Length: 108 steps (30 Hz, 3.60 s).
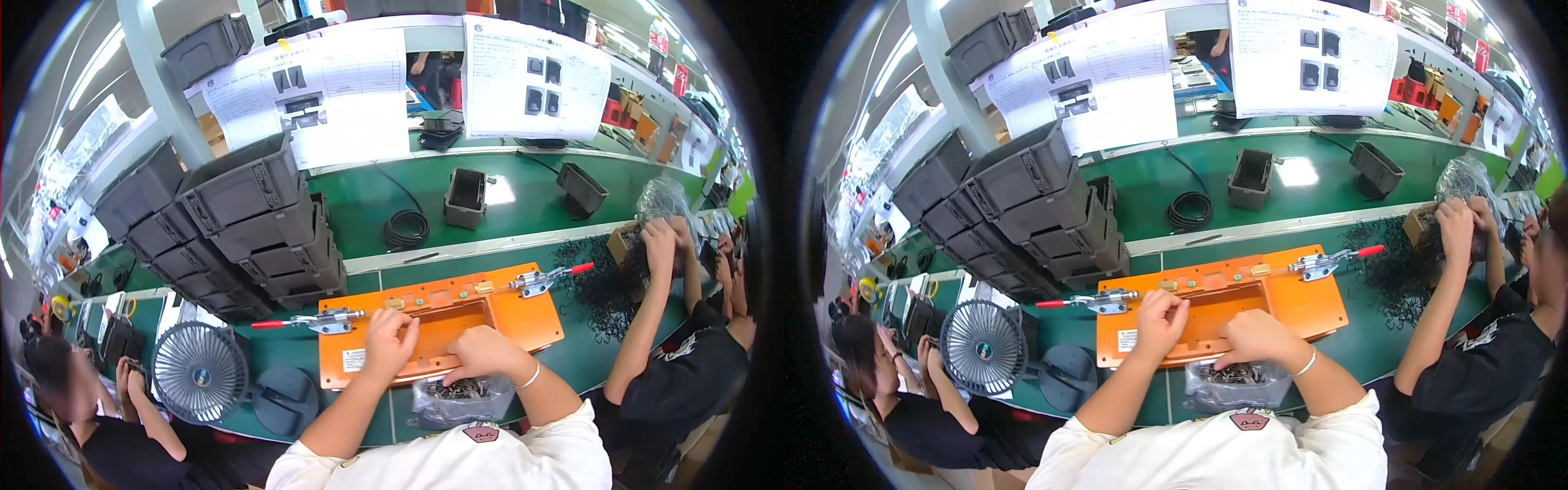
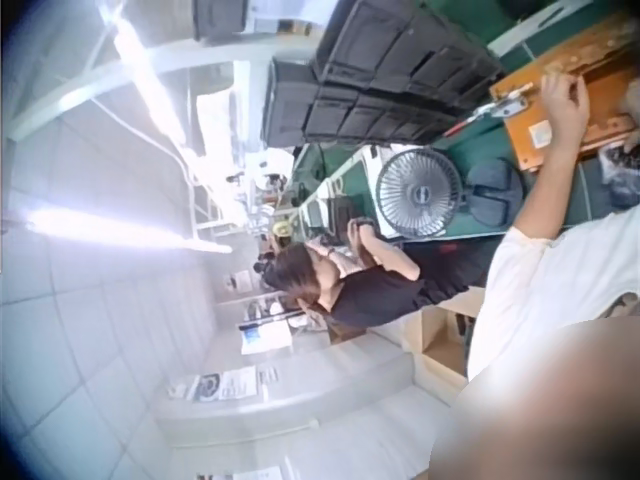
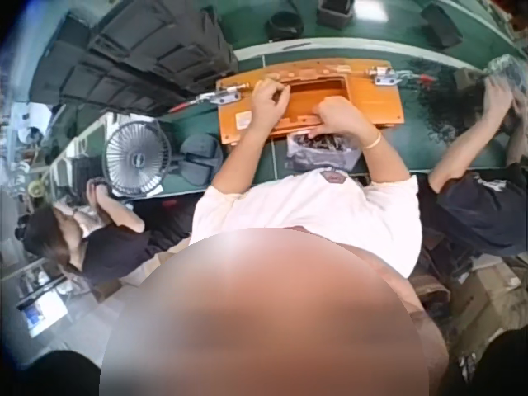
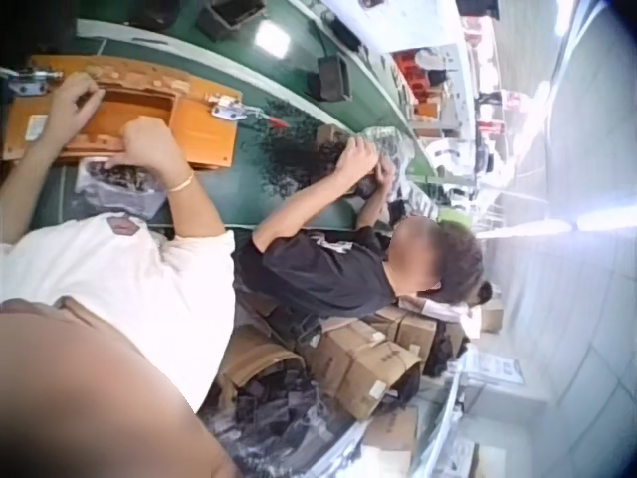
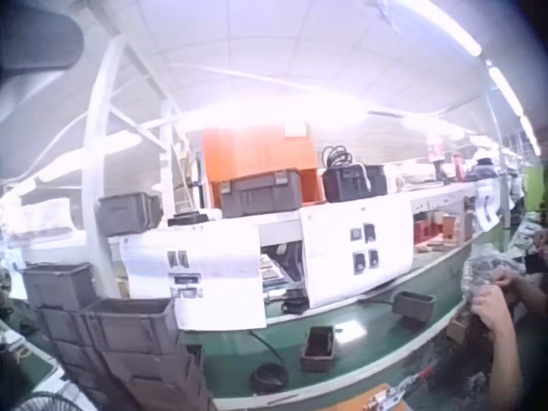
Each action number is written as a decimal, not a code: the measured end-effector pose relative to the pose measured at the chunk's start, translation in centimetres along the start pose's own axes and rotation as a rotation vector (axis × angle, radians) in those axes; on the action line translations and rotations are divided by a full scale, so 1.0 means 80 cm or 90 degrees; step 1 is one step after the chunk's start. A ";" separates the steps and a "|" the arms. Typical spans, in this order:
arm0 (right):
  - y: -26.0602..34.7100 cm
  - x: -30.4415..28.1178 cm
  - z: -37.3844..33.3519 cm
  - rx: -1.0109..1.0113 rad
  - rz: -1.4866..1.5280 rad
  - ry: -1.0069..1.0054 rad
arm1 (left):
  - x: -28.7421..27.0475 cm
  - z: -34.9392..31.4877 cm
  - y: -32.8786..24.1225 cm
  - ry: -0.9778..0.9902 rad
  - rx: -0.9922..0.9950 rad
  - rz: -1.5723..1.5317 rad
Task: Assembling black plastic components into a metal jig and securing them with pins.
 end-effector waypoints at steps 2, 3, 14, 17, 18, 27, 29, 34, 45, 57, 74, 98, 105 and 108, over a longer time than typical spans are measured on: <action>0.000 0.000 0.003 0.034 0.014 0.037 | -0.001 -0.001 0.000 0.017 -0.005 -0.004; 0.000 0.000 0.004 0.054 0.016 0.060 | -0.001 -0.001 0.000 0.017 0.007 -0.008; 0.001 0.000 0.006 0.112 0.073 0.042 | -0.006 -0.003 -0.003 0.010 0.028 -0.032; 0.003 0.002 0.005 0.138 0.079 0.036 | -0.006 -0.004 -0.003 0.012 0.026 -0.032; 0.003 0.003 0.005 0.155 0.068 0.049 | -0.005 -0.004 -0.003 0.021 0.021 -0.034; 0.003 0.005 0.004 0.106 0.035 0.033 | -0.003 -0.012 0.001 -0.007 -0.010 -0.024; 0.003 0.005 0.002 0.083 0.030 0.018 | -0.006 -0.012 -0.004 -0.026 0.013 -0.025; 0.000 0.005 -0.001 0.037 0.001 -0.009 | -0.011 0.003 -0.027 0.005 -0.107 -0.069; -0.008 0.011 -0.005 -0.015 0.024 -0.050 | 0.042 0.231 0.134 -0.063 -0.423 0.231; -0.012 0.005 -0.002 -0.016 0.056 -0.003 | 0.032 0.241 0.200 -0.213 -0.510 0.275; -0.033 -0.058 -0.059 -0.180 0.531 -0.506 | 0.038 0.066 -0.020 0.269 -0.338 -0.804; 0.027 0.000 -0.042 0.095 -0.039 -0.365 | 0.003 -0.007 -0.027 -0.002 -0.018 -0.223; 0.004 -0.004 -0.028 0.063 0.068 -0.221 | 0.010 -0.010 -0.022 0.023 -0.037 -0.231; 0.003 -0.005 -0.050 -0.026 0.031 -0.373 | 0.011 -0.013 -0.017 0.004 -0.055 -0.245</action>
Point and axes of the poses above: each hand's wrist, its own z-axis towards the middle knuckle, its own x-axis out of the palm, y = z × x, the point moved 1 cm from there along z, towards the middle knuckle, and after that the axes turned 6 degrees about -z, right-handed, at the moved point
